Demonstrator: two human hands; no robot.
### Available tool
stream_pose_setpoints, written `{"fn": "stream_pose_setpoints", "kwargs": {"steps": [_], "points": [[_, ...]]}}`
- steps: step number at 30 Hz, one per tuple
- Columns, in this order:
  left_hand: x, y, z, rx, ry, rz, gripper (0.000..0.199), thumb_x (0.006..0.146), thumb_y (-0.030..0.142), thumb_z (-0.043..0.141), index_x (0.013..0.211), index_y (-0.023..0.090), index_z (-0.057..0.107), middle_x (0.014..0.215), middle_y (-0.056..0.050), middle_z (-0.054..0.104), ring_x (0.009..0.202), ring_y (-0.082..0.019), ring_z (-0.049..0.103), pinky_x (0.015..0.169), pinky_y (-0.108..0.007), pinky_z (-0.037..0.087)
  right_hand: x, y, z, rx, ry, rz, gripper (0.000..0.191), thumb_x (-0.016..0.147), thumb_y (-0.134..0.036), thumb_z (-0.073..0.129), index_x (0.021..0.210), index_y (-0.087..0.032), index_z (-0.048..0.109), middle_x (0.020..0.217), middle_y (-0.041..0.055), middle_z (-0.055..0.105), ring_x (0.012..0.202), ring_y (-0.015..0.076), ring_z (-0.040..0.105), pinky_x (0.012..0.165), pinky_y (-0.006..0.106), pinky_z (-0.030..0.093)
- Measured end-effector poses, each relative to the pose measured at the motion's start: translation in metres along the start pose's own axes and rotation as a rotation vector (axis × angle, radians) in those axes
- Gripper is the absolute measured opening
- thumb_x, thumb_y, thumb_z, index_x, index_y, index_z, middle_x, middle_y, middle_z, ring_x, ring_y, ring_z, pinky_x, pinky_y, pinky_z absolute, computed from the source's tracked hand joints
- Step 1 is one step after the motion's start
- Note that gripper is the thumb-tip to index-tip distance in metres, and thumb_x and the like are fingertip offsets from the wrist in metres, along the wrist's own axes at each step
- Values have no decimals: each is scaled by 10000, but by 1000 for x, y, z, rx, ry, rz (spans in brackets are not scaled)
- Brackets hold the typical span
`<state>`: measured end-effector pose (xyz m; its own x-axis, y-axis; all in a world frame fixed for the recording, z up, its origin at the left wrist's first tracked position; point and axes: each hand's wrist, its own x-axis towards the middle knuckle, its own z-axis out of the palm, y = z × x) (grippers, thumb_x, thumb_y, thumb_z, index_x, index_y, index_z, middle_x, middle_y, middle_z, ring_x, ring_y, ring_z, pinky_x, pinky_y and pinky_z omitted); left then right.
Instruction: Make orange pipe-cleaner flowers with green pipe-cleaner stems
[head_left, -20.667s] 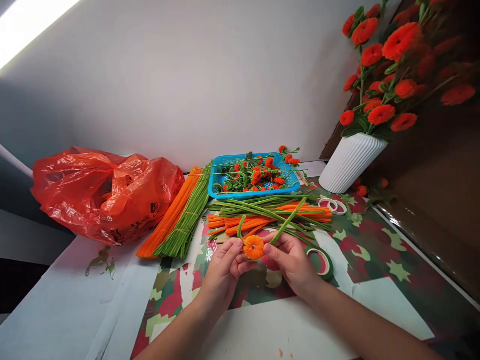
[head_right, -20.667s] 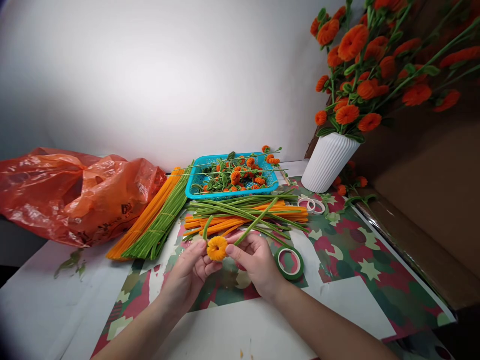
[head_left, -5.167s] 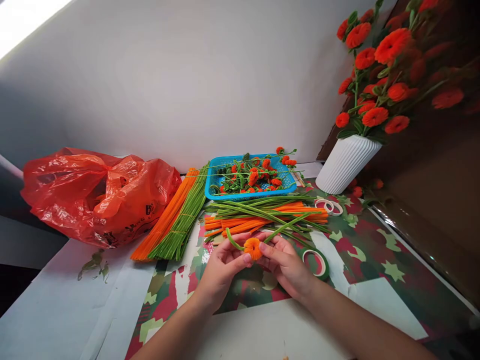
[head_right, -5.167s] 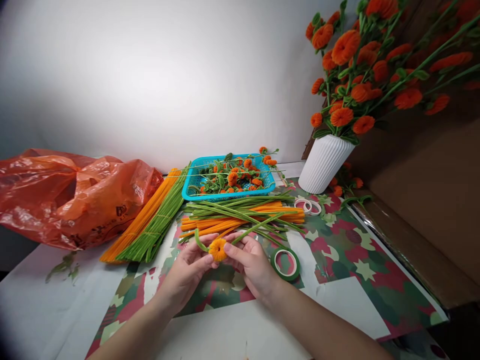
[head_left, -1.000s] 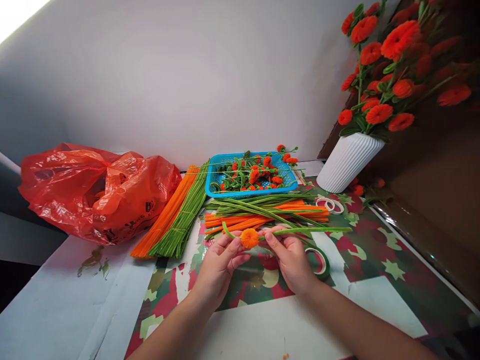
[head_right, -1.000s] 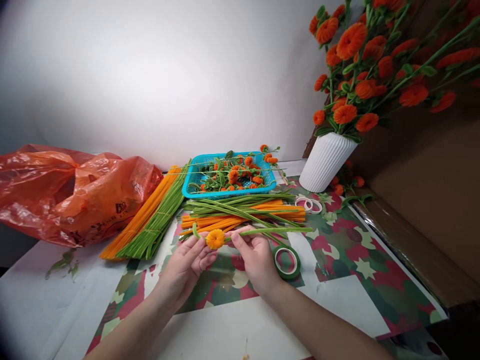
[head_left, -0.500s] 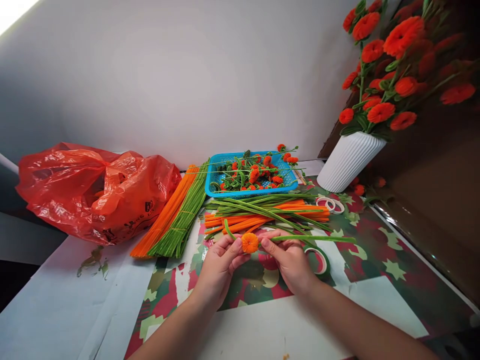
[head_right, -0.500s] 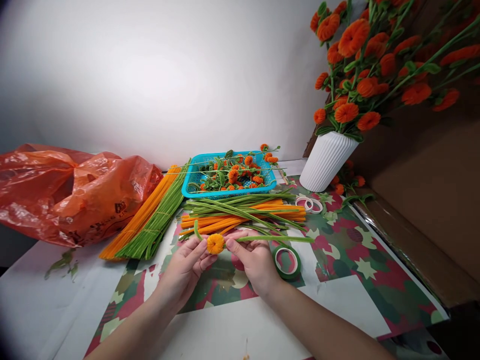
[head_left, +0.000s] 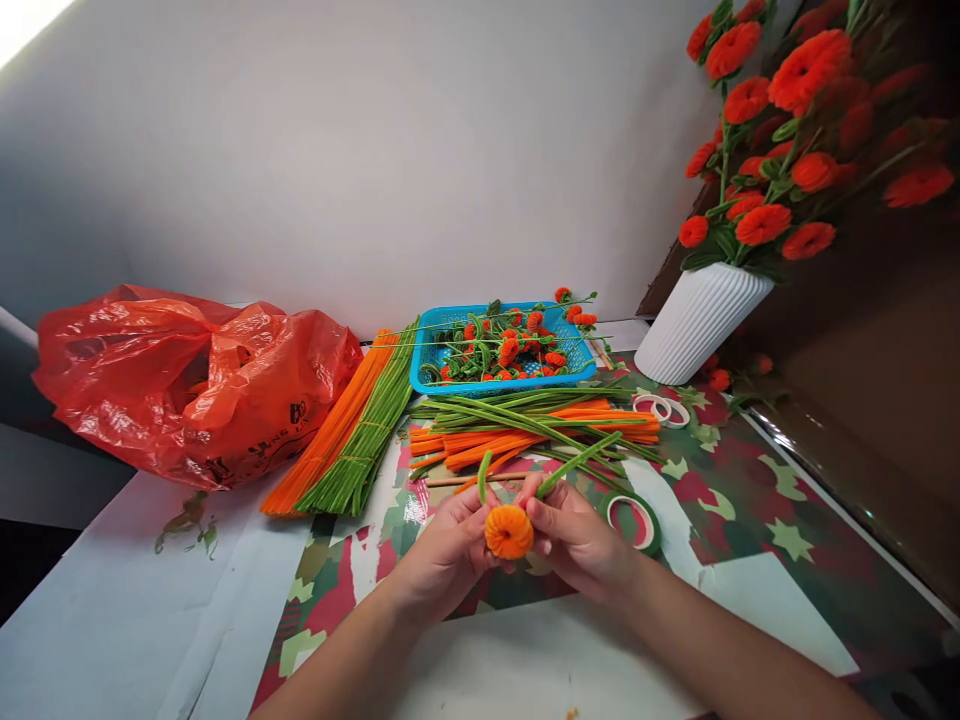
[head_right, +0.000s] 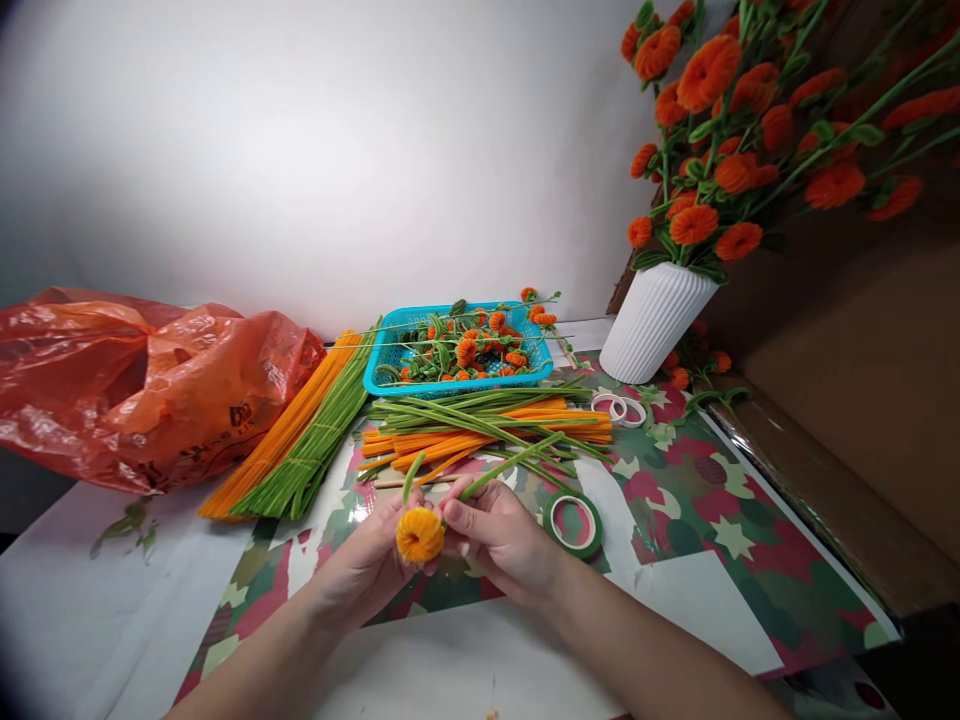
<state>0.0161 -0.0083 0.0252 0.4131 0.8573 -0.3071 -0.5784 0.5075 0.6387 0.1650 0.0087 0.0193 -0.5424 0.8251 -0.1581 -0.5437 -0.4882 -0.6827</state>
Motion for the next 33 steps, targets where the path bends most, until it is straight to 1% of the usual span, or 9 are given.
{"fn": "stream_pose_setpoints", "kwargs": {"steps": [3, 8, 11, 14, 17, 21, 26, 29, 33], "points": [[1, 2, -1, 66, 44, 4, 342, 629, 390, 830, 809, 151, 665, 656, 1, 629, 549, -103, 604, 490, -194, 526, -3, 1, -5, -279, 13, -176, 251, 673, -402, 800, 694, -199, 653, 558, -36, 601, 468, 97, 524, 464, 225, 447], [5, 3, -6, 215, 333, 182, 357, 661, 422, 795, 870, 162, 668, 595, 19, 620, 491, -88, 567, 448, -167, 489, -6, -8, -11, -878, 141, -656, 43, 774, -210, 721, 762, -247, 702, 757, 13, 729, 723, 175, 664, 687, 310, 507], [3, 4, -4, 329, 267, 236, 397, 663, 459, 780, 899, 148, 710, 729, -39, 693, 652, -144, 655, 595, -217, 552, -5, -13, -14, -1125, 35, -880, 119, 811, -165, 665, 846, -266, 716, 798, 21, 753, 735, 193, 687, 714, 341, 500], [-1, 5, 1, 403, 159, 268, 361, 652, 378, 810, 938, 178, 722, 909, -54, 722, 829, -181, 678, 712, -231, 553, -3, -13, -17, -1239, -74, -917, 156, 828, -172, 642, 909, -284, 713, 847, 28, 760, 756, 202, 697, 702, 345, 494], [-1, 5, 0, 418, 118, 228, 305, 686, 346, 793, 928, 179, 711, 814, -34, 725, 753, -151, 671, 700, -227, 539, -2, -11, -19, -1226, -118, -944, 157, 847, -164, 623, 922, -278, 701, 831, 20, 760, 747, 185, 702, 682, 320, 497], [2, 3, -6, 400, 119, 168, 394, 689, 374, 789, 999, 167, 665, 753, -18, 710, 637, -119, 638, 653, -235, 516, 0, -10, -16, -1136, -46, -1071, 112, 835, -147, 648, 895, -235, 685, 778, 22, 749, 727, 171, 694, 691, 309, 504], [5, -5, -3, 282, 38, 113, 347, 748, 455, 714, 911, 160, 630, 722, 9, 606, 608, -91, 544, 597, -218, 455, -1, -9, -12, -1188, 60, -1033, 126, 791, -123, 687, 840, -234, 655, 762, 2, 707, 724, 155, 646, 710, 293, 487], [7, -11, 0, 162, 10, 99, 332, 777, 480, 658, 810, 156, 590, 662, 28, 500, 557, -75, 427, 515, -193, 368, 0, -5, -13, -1183, 174, -848, 220, 724, -148, 745, 878, -241, 618, 809, -5, 650, 763, 155, 601, 712, 281, 484], [8, -13, -4, 140, 31, 70, 316, 772, 457, 626, 739, 155, 538, 586, 50, 415, 489, -60, 307, 464, -184, 267, 2, -2, -14, -931, 241, -571, 514, 715, -215, 746, 1160, -251, 491, 870, -8, 581, 742, 135, 573, 681, 257, 510]]}}
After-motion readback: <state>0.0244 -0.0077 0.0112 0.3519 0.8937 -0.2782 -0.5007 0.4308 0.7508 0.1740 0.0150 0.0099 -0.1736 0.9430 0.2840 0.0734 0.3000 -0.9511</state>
